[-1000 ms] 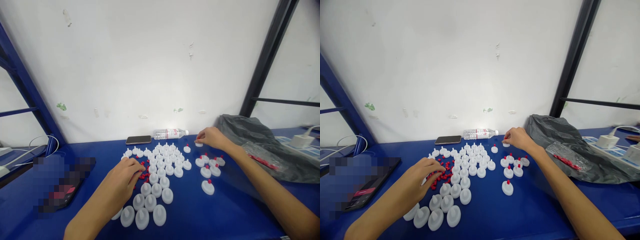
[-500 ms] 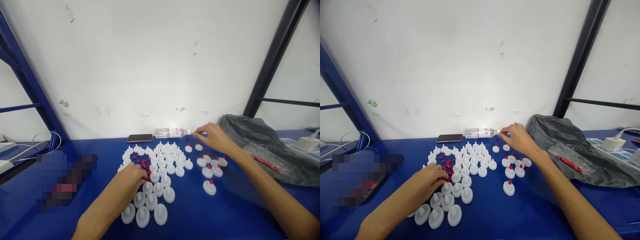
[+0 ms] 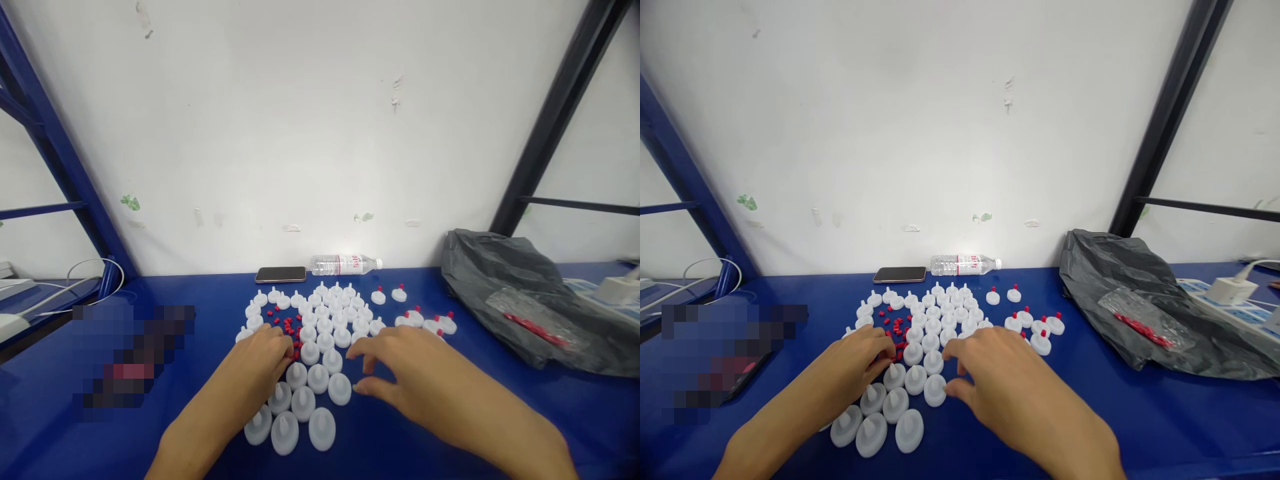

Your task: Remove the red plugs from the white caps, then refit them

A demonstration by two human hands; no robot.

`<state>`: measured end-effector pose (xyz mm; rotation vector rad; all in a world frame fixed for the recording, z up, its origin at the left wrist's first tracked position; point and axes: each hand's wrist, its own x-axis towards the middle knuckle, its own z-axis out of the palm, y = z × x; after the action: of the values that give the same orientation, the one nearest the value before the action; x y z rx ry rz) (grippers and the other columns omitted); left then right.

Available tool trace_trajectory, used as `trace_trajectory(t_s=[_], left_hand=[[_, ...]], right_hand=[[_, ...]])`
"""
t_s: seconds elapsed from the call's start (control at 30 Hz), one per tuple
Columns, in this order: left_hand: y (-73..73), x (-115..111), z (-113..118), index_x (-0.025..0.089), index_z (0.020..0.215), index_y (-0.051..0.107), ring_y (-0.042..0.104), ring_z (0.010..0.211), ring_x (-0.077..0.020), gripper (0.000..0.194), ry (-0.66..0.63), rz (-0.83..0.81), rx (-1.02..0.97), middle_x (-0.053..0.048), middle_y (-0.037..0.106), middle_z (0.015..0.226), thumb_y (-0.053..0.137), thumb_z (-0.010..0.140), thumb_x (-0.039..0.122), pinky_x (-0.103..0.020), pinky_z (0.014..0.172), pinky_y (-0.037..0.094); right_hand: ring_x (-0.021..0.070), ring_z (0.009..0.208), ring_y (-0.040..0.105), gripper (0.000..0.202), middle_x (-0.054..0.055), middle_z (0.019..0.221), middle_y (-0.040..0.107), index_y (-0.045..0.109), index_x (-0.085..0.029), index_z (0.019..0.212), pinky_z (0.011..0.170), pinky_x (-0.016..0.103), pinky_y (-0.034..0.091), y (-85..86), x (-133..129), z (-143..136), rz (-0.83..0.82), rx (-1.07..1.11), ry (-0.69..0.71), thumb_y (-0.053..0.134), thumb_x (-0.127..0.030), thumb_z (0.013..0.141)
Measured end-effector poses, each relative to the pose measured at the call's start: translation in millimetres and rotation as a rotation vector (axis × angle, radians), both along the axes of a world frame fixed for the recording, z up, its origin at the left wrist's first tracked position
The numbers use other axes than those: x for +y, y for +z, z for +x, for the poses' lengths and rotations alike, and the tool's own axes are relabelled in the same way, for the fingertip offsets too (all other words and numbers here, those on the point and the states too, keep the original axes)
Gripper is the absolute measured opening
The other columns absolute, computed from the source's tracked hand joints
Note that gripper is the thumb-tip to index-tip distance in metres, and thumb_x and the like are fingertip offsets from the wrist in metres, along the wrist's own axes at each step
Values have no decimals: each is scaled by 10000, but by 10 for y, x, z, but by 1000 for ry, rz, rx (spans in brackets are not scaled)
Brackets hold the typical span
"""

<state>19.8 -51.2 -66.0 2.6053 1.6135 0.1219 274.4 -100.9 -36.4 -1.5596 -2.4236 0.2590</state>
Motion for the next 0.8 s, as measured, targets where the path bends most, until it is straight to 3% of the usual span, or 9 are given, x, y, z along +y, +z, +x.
trace_trajectory(t_s=[0.17, 0.43, 0.5, 0.67, 0.8], left_hand=[[61, -32, -3, 191, 915, 710, 670, 887, -256, 225, 34, 56, 4, -78, 726, 969, 498, 966, 134, -344, 725, 455], [136, -72, 5, 208, 905, 654, 673, 847, -242, 178, 71, 97, -34, -55, 732, 949, 491, 925, 140, -334, 682, 421], [150, -76, -2, 213, 901, 648, 672, 851, -244, 178, 71, 116, -48, -52, 734, 954, 485, 923, 144, -337, 687, 416], [152, -78, -3, 217, 873, 642, 666, 829, -236, 195, 57, 153, -90, -40, 726, 900, 470, 914, 136, -343, 701, 421], [154, -98, -1, 231, 894, 665, 666, 816, -213, 199, 34, 166, -138, -15, 730, 895, 481, 925, 161, -332, 707, 440]], right_hand=[[257, 863, 735, 24, -17, 887, 794, 760, -289, 917, 683, 318, 391, -29, 88, -197, -52, -8, 61, 752, -275, 899], [179, 799, 683, 133, -41, 852, 760, 701, -263, 808, 681, 292, 371, -6, 68, -221, -20, 101, 123, 655, -168, 890], [172, 788, 673, 150, -42, 851, 753, 692, -266, 818, 689, 289, 377, 24, 49, -215, -7, 117, 98, 627, -150, 886], [219, 857, 697, 94, -24, 925, 780, 736, -304, 978, 686, 296, 379, 5, 85, -242, -79, 70, 58, 748, -289, 887], [181, 813, 691, 133, -44, 886, 770, 716, -274, 889, 688, 284, 375, -14, 122, -257, -73, 72, 113, 690, -144, 895]])
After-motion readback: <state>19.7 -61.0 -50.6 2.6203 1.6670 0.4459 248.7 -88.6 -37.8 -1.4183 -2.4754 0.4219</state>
